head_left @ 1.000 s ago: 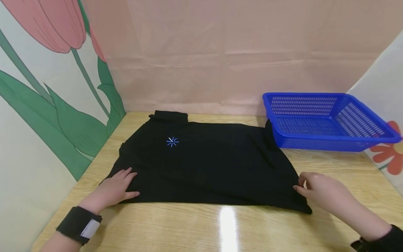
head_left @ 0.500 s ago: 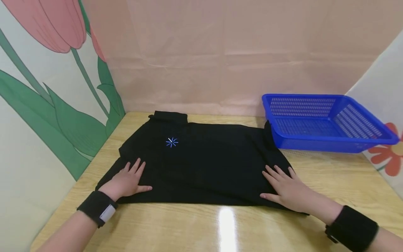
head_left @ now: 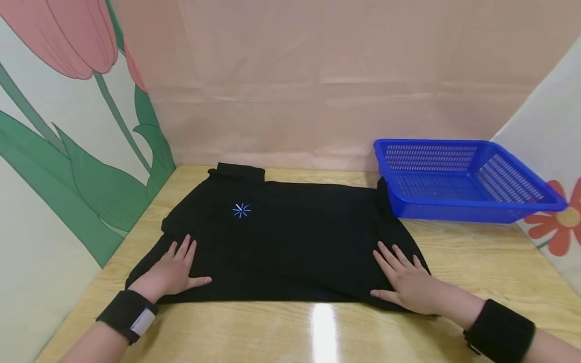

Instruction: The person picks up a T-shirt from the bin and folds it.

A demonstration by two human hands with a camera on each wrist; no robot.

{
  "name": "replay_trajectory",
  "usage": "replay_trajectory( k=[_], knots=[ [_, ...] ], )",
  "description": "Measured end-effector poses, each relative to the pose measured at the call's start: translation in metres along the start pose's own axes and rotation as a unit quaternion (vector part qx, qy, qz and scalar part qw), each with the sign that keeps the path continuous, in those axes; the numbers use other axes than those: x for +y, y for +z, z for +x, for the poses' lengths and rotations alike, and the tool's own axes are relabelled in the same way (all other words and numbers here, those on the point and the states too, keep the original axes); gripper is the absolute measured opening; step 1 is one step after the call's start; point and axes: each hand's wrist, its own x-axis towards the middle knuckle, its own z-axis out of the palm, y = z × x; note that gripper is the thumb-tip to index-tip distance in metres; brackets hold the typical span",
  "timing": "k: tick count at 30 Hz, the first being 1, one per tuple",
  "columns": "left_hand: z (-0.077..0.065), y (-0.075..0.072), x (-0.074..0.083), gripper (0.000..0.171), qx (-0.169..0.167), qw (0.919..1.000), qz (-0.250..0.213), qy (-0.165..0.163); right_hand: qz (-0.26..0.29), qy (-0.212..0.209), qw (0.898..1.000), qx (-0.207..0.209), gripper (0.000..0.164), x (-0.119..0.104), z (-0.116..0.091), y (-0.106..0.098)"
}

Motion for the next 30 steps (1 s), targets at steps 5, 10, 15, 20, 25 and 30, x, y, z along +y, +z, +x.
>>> replay_trajectory(
  k=[5,10,15,20,25,30],
  knots=[
    [-0.005,0.008,-0.012,0.118,0.005,1.0000,-0.008,0.001,0.005,0.001,1.000,-0.003,0.089,-0.009,0.001,0.002],
    [-0.011,0.007,-0.017,0.117,0.004,0.9999,-0.016,-0.005,-0.010,0.014,1.000,-0.011,0.093,-0.018,0.004,0.004],
    [-0.016,0.002,-0.019,0.114,-0.004,0.9998,-0.018,-0.012,-0.035,0.040,0.998,-0.025,0.102,-0.026,0.006,0.011],
    [-0.022,0.000,-0.023,0.113,-0.008,0.9997,-0.014,-0.018,-0.042,0.030,0.998,-0.023,0.101,-0.031,0.009,0.010],
    [-0.025,-0.003,-0.022,0.112,0.002,0.9998,-0.007,-0.019,-0.043,0.017,0.999,-0.028,0.098,-0.034,0.011,0.000],
    [-0.029,-0.002,-0.019,0.110,-0.011,0.9997,-0.009,-0.018,-0.051,0.025,0.997,-0.051,0.099,-0.038,0.006,-0.006]
  ],
)
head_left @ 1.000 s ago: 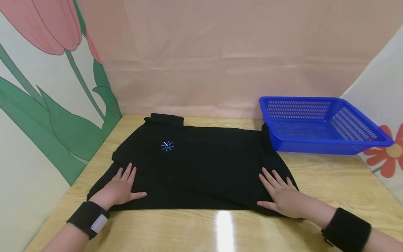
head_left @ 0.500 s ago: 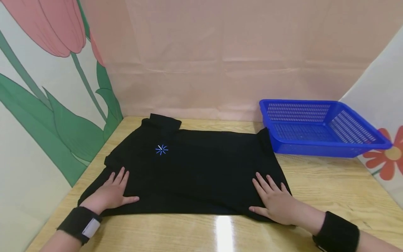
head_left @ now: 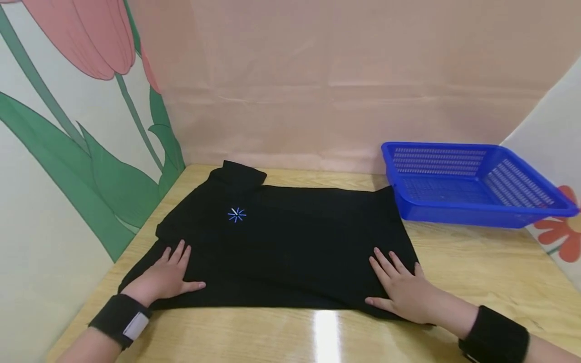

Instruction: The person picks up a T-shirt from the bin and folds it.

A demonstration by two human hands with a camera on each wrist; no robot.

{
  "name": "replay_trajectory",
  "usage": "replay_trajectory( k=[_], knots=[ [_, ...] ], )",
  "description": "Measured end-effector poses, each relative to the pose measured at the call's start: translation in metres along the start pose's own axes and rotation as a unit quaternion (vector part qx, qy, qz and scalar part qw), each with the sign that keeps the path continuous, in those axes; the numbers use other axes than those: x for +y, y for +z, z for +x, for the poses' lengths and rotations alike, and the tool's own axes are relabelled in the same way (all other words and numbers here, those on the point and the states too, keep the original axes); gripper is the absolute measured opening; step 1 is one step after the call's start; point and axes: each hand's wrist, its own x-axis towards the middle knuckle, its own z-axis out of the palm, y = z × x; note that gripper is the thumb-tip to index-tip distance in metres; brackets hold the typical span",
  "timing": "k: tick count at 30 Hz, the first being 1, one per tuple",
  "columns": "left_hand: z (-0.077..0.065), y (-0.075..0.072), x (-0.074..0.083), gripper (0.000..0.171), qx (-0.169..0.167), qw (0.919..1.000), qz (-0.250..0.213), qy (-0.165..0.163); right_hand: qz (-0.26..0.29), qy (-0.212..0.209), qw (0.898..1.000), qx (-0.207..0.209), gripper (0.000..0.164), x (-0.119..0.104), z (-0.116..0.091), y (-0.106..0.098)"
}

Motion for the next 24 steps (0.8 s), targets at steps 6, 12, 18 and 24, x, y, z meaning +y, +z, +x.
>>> replay_trajectory(
  k=[6,12,18,24],
  knots=[
    [0.018,-0.018,0.005,0.110,-0.016,0.9997,-0.019,0.003,-0.015,0.004,0.999,-0.051,0.103,0.007,0.003,-0.027],
    [0.053,-0.073,0.011,0.083,0.061,0.9960,-0.055,0.034,0.057,0.007,0.995,-0.082,0.092,0.021,0.041,-0.086],
    [0.095,-0.109,0.017,0.068,0.123,0.9907,-0.025,0.052,0.123,-0.008,0.992,-0.016,0.077,0.028,0.093,-0.107],
    [0.140,-0.120,0.021,0.061,0.141,0.9890,0.020,0.040,0.147,0.013,0.988,0.054,0.056,0.033,0.141,-0.102]
  ],
)
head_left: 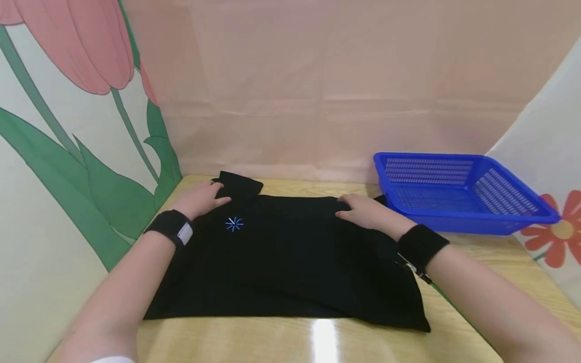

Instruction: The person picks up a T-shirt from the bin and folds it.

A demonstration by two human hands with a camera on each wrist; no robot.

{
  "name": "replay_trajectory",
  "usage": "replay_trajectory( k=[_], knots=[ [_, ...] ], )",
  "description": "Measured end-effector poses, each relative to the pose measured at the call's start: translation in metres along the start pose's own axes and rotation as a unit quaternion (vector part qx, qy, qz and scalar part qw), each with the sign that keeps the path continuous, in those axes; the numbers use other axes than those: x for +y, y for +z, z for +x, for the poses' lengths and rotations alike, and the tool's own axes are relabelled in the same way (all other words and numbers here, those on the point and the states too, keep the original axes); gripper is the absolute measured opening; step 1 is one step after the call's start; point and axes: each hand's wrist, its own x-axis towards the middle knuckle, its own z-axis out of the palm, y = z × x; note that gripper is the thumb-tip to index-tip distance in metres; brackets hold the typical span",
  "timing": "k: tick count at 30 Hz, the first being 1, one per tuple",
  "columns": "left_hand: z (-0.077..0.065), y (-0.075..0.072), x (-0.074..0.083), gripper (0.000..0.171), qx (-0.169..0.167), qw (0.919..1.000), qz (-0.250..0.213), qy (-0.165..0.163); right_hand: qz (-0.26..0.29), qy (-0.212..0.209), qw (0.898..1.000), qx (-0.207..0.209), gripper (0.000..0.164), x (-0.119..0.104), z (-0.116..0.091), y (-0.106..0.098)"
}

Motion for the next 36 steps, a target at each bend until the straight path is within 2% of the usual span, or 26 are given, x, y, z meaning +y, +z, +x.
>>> replay_trajectory(
  k=[3,6,11,15,23,28,33,36],
  knots=[
    [0.021,-0.001,0.002,0.056,0.002,0.9999,0.011,-0.003,0.011,0.014,1.000,0.022,0.051,0.008,0.021,0.006],
    [0.040,-0.001,0.006,0.048,-0.004,0.9999,0.016,-0.002,0.014,0.030,0.999,0.025,0.049,0.017,0.036,0.013],
    [0.073,0.018,0.008,0.041,-0.013,0.9985,0.051,-0.009,0.010,0.059,0.998,0.016,0.052,0.028,0.060,0.028],
    [0.095,0.033,0.014,0.037,-0.013,0.9982,0.054,-0.024,-0.005,0.084,0.996,0.036,0.050,0.040,0.071,0.036],
    [0.123,0.059,0.014,0.041,-0.025,0.9974,0.038,-0.056,-0.027,0.101,0.992,0.076,0.037,0.062,0.076,0.045],
    [0.138,0.066,0.011,0.039,-0.033,0.9976,0.034,-0.050,-0.029,0.101,0.991,0.076,0.020,0.069,0.074,0.044],
    [0.147,0.070,0.015,0.039,-0.047,0.9975,0.033,-0.042,-0.039,0.100,0.991,0.080,0.020,0.076,0.076,0.046],
    [0.153,0.077,0.015,0.040,-0.055,0.9974,0.027,-0.038,-0.049,0.097,0.991,0.080,0.022,0.081,0.079,0.047]
  ],
)
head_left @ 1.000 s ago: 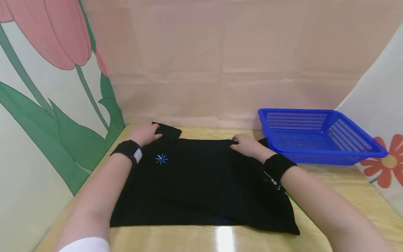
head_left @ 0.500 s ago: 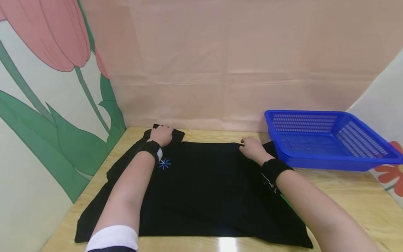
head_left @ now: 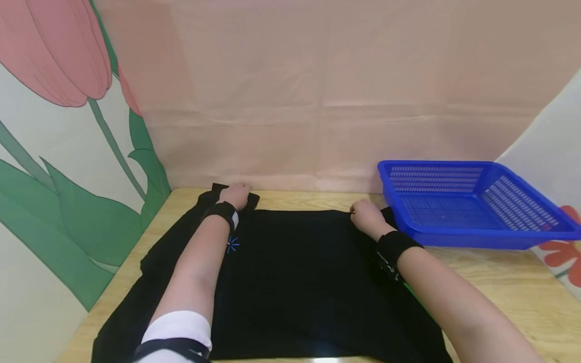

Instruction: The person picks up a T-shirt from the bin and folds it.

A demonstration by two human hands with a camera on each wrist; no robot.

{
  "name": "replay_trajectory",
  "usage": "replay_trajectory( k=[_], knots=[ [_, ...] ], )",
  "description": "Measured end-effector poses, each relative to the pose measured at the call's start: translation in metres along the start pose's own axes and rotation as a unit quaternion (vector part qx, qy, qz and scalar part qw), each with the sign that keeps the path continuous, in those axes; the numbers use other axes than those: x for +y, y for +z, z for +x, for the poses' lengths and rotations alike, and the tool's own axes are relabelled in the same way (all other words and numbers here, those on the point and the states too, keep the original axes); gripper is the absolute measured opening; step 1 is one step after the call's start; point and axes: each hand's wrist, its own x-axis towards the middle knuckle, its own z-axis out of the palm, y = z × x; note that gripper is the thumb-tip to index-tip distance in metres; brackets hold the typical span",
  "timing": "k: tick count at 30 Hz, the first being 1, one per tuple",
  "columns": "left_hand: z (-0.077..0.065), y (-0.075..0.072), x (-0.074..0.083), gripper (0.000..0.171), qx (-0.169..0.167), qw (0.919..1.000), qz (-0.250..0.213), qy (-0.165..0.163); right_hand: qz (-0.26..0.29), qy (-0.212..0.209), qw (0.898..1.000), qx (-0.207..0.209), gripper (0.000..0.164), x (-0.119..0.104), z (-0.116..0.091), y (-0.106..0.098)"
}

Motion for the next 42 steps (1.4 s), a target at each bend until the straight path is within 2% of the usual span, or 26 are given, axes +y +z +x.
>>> replay_trajectory(
  k=[7,11,14,17,20,25,27,31,33,36,38,42],
  knots=[
    [-0.001,0.011,-0.011,0.029,0.011,0.9999,-0.004,-0.007,0.003,0.010,1.000,-0.016,0.012,-0.002,0.002,0.001],
    [-0.007,0.008,-0.014,0.029,0.020,0.9987,0.010,-0.046,0.003,0.022,0.999,-0.031,0.026,-0.003,0.003,0.000],
    [-0.013,0.003,-0.017,0.029,0.039,0.9967,0.034,-0.062,-0.010,0.023,0.999,-0.020,0.035,-0.003,0.002,0.000],
    [-0.018,-0.001,-0.023,0.027,0.066,0.9944,0.066,-0.049,-0.019,0.016,1.000,-0.004,0.037,-0.001,0.000,0.000],
    [-0.021,-0.004,-0.029,0.021,0.094,0.9921,0.079,-0.025,-0.012,0.012,1.000,0.006,0.034,0.002,-0.002,0.000],
    [-0.025,-0.015,-0.033,0.013,0.148,0.9878,0.049,0.001,0.021,-0.002,0.998,0.051,0.020,0.008,-0.004,-0.003],
    [-0.028,-0.022,-0.034,0.014,0.174,0.9835,0.046,0.013,0.033,-0.014,0.997,0.074,0.013,0.010,-0.004,-0.007],
    [-0.037,-0.036,-0.034,0.011,0.221,0.9733,0.040,0.047,0.046,-0.038,0.993,0.100,0.014,0.013,-0.006,-0.015],
    [-0.042,-0.043,-0.034,0.011,0.228,0.9712,0.029,0.063,0.044,-0.056,0.992,0.109,0.013,0.014,-0.007,-0.018],
    [-0.046,-0.051,-0.037,0.012,0.252,0.9630,0.024,0.093,0.025,-0.087,0.987,0.131,0.010,0.015,-0.009,-0.022],
    [-0.051,-0.053,-0.041,0.014,0.279,0.9534,0.031,0.111,0.010,-0.108,0.983,0.147,0.008,0.013,-0.012,-0.023],
    [-0.068,-0.060,-0.052,0.020,0.357,0.9203,0.055,0.150,-0.019,-0.150,0.973,0.176,0.004,0.007,-0.017,-0.026]
  ],
)
